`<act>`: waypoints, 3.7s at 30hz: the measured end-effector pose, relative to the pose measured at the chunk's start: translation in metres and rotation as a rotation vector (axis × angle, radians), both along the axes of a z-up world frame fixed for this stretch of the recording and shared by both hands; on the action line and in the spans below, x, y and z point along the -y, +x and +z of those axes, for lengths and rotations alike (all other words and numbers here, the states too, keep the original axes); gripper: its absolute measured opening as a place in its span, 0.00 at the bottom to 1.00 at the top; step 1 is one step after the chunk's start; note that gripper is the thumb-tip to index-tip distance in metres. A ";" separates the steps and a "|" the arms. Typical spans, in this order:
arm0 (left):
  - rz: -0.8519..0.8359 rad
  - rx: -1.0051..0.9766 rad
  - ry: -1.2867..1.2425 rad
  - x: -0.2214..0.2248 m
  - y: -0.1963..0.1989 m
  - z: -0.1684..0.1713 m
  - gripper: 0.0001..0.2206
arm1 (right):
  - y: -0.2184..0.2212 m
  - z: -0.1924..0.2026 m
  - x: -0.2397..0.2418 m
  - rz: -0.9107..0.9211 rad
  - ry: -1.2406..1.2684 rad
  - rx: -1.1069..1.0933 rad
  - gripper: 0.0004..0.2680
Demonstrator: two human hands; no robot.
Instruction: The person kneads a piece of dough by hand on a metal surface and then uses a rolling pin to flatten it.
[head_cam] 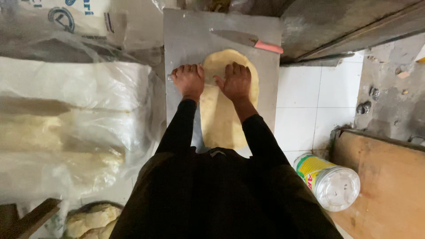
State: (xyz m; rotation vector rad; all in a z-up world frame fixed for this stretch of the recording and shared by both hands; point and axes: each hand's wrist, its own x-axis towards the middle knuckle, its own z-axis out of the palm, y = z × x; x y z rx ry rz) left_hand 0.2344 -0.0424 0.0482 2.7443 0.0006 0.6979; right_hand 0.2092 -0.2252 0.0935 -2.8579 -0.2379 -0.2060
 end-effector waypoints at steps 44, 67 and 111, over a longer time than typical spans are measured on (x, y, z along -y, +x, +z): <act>0.197 -0.150 -0.124 0.012 0.100 -0.005 0.17 | 0.136 -0.025 0.011 -0.002 -0.153 0.371 0.16; -0.469 -0.393 0.032 -0.064 -0.246 0.021 0.32 | -0.229 0.017 0.026 0.233 -0.133 -0.021 0.32; 0.158 -0.202 -0.321 -0.039 -0.096 -0.003 0.15 | -0.073 0.010 0.002 0.163 0.072 0.184 0.10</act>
